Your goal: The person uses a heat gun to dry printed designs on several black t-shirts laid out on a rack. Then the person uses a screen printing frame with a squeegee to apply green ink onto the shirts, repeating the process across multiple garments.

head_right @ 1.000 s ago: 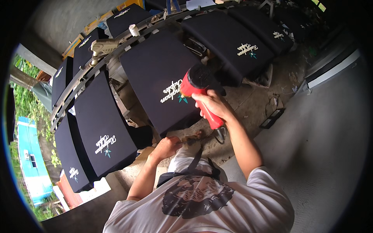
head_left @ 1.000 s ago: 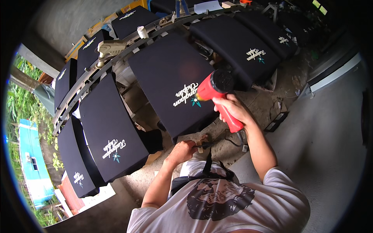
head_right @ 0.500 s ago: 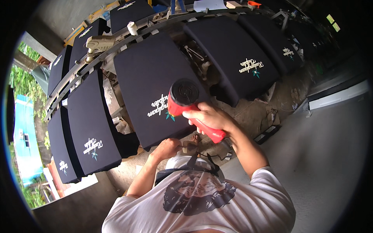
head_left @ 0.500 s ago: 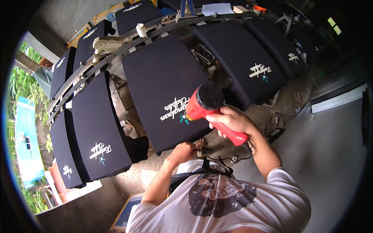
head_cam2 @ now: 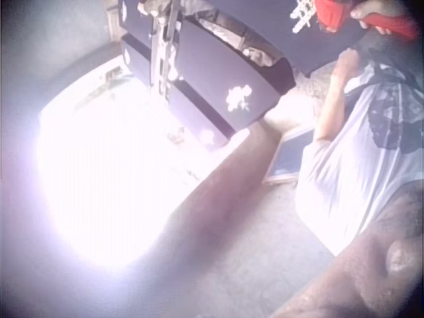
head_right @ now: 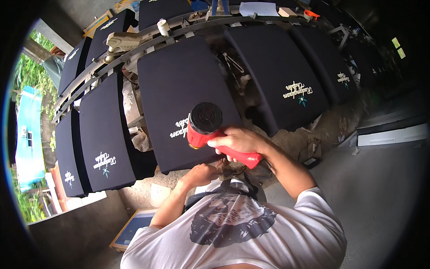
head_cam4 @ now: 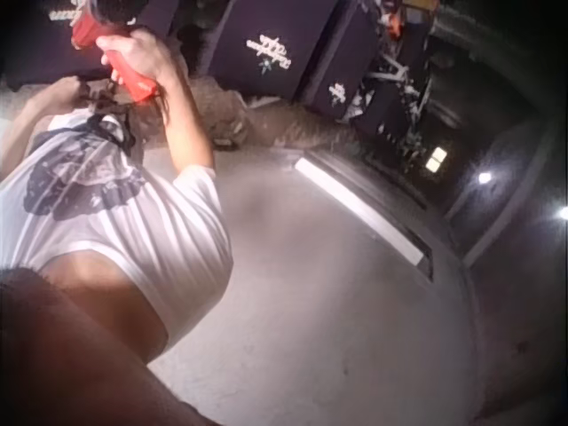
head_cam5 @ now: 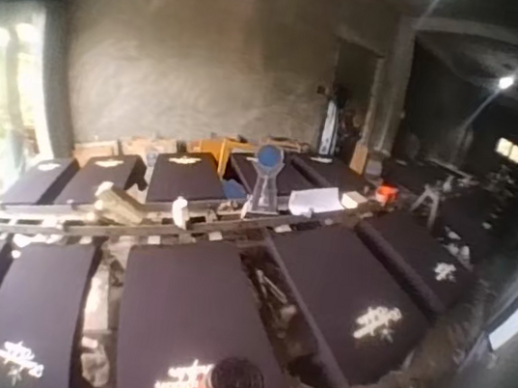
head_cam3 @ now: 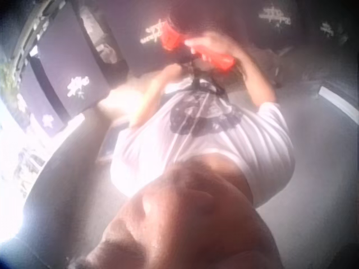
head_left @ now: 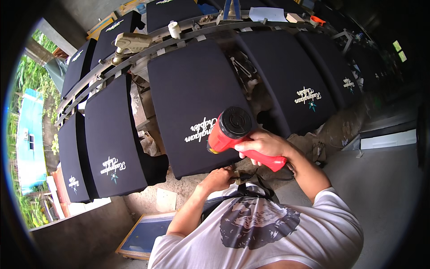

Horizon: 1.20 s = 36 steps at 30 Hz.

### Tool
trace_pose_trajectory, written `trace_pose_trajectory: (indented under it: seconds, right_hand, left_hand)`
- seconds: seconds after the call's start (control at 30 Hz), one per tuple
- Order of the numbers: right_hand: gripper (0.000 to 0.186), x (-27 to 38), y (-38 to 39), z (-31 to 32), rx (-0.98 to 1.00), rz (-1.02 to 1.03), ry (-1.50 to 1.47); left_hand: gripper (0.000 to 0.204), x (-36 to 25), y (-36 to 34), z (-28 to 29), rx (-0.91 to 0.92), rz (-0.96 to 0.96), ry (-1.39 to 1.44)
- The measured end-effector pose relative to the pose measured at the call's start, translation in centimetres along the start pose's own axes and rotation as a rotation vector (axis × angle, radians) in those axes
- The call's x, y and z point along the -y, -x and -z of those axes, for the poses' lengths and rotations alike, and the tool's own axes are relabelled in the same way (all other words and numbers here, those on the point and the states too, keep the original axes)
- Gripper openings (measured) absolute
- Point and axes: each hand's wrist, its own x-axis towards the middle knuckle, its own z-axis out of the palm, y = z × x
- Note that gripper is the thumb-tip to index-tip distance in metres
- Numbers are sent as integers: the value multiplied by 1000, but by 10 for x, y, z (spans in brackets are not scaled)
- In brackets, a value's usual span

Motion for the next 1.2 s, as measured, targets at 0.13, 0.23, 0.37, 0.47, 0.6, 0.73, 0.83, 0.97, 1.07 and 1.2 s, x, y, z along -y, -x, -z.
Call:
trace_pose_trajectory:
  seconds: [0.13,0.23,0.37,0.47,0.6,0.73,0.83,0.97,1.07,1.2]
  right_hand:
    - [45,4,1,3,-34,51,24]
    - [44,5,2,3,22,74,7]
    - [39,7,3,17,108,-23,8]
    - [40,0,-7,15,84,83,-1]
    - [41,-14,7,32,208,3,-81]
    - [41,-38,40,88,97,-48,-82]
    - [42,-53,82,151,-70,-58,-135]
    - [44,-78,149,239,-342,15,-124]
    - [42,-96,190,297,-529,114,-108]
    - [44,-129,216,348,-704,169,-177]
  left_hand:
    - [23,-1,-2,-8,-28,44,23]
    - [21,-8,-2,-6,-61,31,24]
    - [22,-20,-3,1,-59,49,16]
    - [25,-27,-12,0,-9,108,-7]
    - [24,-30,-31,-9,-3,113,-2]
    - [24,-40,-55,-11,-41,42,-24]
    - [24,-46,-83,-22,-56,42,-25]
    - [24,-94,-124,-16,-95,-10,-15]
    - [25,-138,-164,-20,-121,-14,16]
    - [25,-199,-226,-44,-93,12,21]
